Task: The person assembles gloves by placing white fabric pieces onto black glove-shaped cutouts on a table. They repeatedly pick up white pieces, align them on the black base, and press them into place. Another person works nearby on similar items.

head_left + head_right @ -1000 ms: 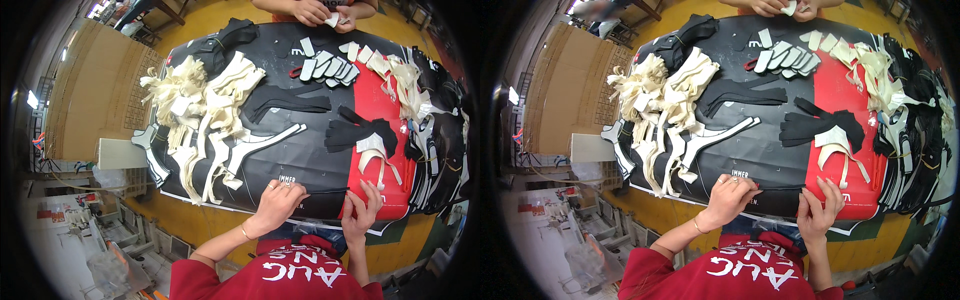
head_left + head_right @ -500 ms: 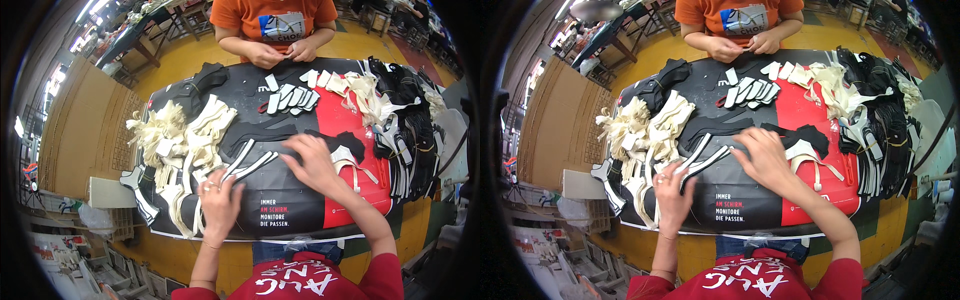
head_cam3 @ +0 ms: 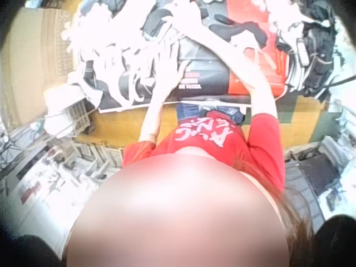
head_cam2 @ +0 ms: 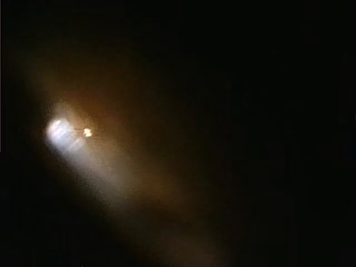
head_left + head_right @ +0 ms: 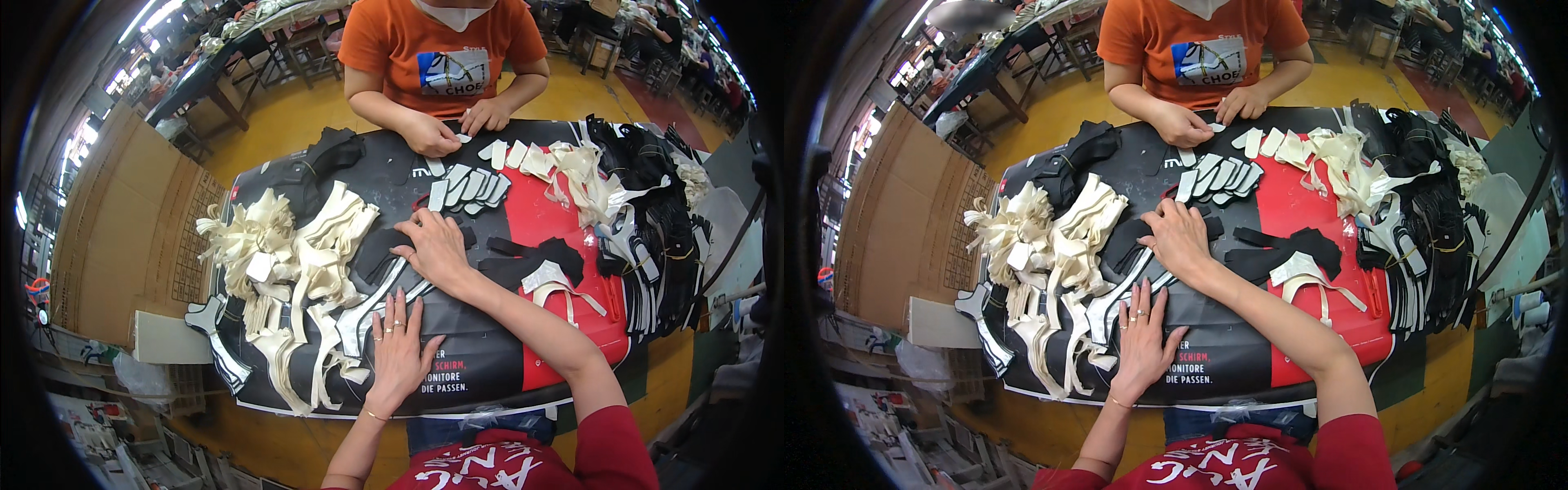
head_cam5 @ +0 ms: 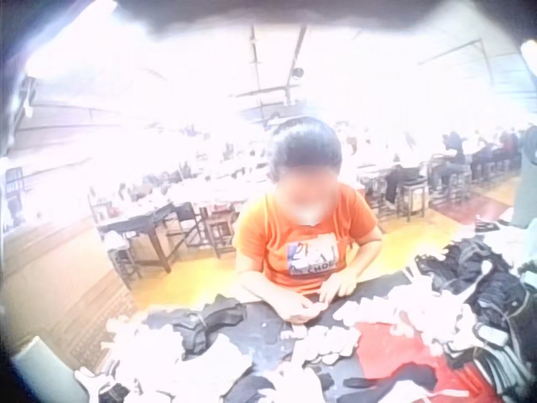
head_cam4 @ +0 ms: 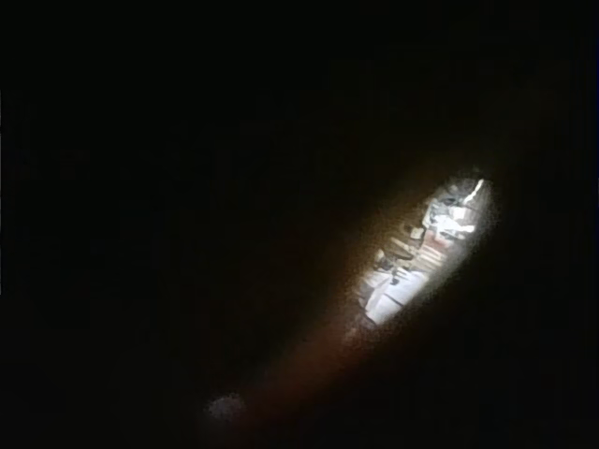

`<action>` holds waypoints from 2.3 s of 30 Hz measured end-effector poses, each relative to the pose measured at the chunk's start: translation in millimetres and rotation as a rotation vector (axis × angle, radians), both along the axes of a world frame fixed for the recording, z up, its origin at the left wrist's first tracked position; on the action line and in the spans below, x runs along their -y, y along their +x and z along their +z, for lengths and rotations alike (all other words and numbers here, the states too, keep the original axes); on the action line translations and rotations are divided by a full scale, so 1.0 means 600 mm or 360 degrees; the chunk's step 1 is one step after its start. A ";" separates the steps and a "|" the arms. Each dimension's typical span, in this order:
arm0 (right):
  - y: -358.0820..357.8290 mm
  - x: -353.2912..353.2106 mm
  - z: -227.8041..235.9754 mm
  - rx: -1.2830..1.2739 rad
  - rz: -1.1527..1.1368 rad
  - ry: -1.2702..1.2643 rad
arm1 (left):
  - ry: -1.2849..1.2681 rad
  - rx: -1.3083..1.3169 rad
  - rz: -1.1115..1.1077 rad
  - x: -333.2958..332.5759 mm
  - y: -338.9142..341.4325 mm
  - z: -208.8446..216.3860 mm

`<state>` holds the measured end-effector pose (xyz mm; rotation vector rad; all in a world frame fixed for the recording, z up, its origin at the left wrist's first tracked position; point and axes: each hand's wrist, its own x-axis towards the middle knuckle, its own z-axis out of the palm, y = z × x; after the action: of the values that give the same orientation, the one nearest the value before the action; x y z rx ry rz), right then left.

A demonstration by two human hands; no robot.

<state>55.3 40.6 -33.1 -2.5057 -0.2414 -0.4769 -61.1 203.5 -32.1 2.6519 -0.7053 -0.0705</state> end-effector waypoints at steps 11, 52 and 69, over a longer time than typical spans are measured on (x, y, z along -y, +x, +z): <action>-0.098 0.035 0.098 0.0316 0.0227 0.0266 | 0.0011 0.0044 0.0038 0.001 0.001 -0.003; -0.336 0.303 0.135 0.0614 -0.0977 0.1563 | -0.1214 -0.0349 -0.0673 0.224 -0.056 0.091; -0.364 0.316 0.159 0.0408 -0.0263 0.2534 | -0.1192 -0.1457 -0.0603 0.331 -0.047 0.044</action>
<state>-163.3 -149.2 62.3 -0.9058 0.2137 -0.6674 -89.3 4.9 -5.8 1.4992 -0.6905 -0.8663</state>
